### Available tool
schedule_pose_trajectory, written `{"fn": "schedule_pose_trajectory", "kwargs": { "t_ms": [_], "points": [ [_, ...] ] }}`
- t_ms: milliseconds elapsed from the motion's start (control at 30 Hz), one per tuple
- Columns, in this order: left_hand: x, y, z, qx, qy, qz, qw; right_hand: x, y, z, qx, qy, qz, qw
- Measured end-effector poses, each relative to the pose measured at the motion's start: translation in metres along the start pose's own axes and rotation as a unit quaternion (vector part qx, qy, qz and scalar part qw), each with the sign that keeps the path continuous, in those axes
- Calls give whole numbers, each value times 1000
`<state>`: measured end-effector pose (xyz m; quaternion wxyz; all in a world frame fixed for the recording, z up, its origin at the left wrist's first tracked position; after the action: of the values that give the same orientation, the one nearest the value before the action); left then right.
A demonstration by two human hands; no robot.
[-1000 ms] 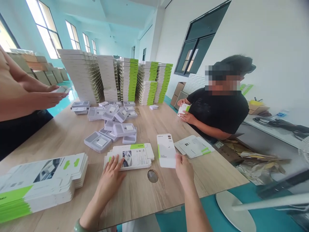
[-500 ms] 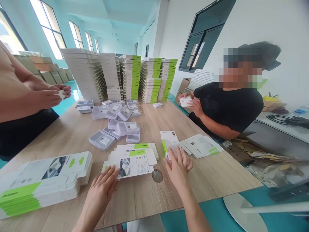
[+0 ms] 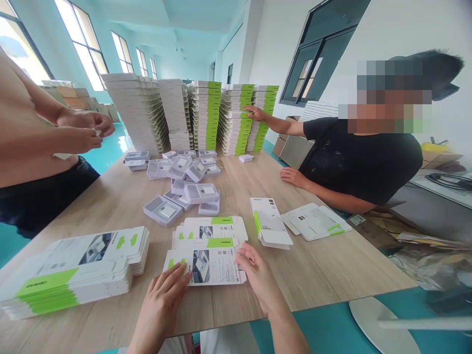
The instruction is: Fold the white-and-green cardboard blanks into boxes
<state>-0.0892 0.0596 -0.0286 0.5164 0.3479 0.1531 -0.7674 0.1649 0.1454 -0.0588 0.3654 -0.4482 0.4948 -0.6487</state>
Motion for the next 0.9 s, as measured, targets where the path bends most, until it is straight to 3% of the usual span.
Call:
{"fn": "schedule_pose_trajectory", "kwargs": {
  "t_ms": [300,433,567,733,900],
  "points": [
    [-10,23,4,-29,33,-76,996,5,-2,3,-48,-42,-127,990],
    [-14,26,20,-19,70,-103,992,9,-14,-1,-111,-61,-149,981],
    [-29,32,38,10,101,-119,988,16,-16,3,-155,-16,-145,977],
    [-48,19,63,35,187,-65,980,29,-18,-2,-207,-11,-154,966],
    [-47,10,60,51,173,-87,980,38,-24,-14,-194,-75,-140,968]
  ]
}}
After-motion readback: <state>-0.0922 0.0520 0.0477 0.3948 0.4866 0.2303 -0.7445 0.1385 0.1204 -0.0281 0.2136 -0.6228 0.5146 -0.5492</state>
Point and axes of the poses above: each hand's wrist, its own x-axis away from the middle knuckle, its own z-axis out of the back of the hand, y = z × x, the point moved 9 cm from there along -x, towards the middle knuckle, and after that the axes turned 11 degrees about y, right-handed, at the moved point
